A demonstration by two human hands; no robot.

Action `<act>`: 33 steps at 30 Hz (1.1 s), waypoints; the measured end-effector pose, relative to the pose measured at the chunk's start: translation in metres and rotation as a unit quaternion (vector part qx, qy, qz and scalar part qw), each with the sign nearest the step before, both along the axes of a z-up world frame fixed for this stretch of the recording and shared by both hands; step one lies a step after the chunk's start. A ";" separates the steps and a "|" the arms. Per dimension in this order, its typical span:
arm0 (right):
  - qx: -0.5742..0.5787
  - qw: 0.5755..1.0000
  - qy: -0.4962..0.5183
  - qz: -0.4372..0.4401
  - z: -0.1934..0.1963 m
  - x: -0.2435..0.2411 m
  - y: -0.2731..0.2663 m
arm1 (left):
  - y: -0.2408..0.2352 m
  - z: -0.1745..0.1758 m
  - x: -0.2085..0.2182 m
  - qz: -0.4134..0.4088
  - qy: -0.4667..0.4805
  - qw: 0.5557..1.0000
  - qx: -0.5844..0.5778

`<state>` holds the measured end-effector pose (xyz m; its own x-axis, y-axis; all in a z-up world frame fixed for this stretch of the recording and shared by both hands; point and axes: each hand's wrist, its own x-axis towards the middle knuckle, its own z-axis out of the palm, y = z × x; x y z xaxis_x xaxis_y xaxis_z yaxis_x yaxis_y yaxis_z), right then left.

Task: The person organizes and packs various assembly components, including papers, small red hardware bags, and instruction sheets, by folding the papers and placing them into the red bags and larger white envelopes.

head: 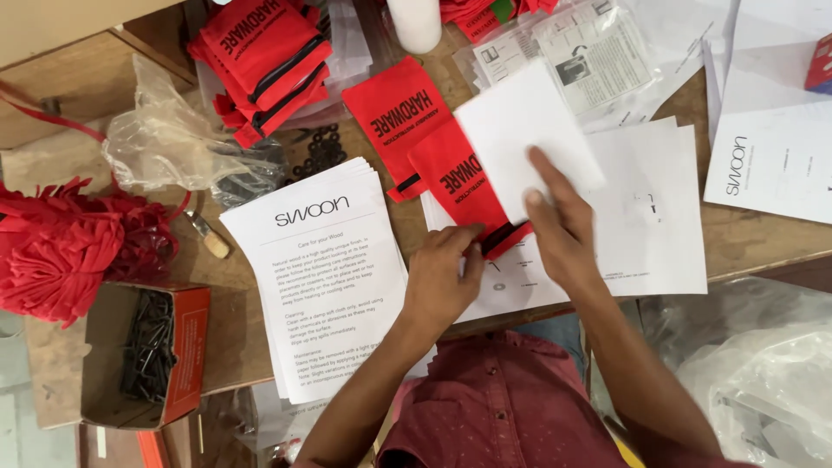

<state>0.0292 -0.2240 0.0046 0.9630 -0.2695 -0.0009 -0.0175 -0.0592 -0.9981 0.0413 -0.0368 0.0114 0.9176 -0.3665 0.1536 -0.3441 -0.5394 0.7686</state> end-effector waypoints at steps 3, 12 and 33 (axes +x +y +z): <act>0.013 1.000 0.027 0.004 -0.015 0.013 -0.002 | 0.004 0.001 0.002 -0.014 0.003 1.000 -0.015; -0.139 0.989 -0.048 0.027 -0.039 0.020 -0.005 | 0.004 -0.006 0.004 -0.071 -0.018 0.992 0.101; 0.108 0.977 -0.003 -0.183 -0.015 -0.022 -0.016 | -0.029 -0.011 0.024 -0.042 -0.158 0.983 0.085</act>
<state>0.0069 -0.2400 -0.0108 0.8026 -0.5897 -0.0902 0.0080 0.1619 -0.9868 0.0651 -0.0661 0.0000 0.7990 -0.4846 0.3559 -0.6003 -0.6096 0.5177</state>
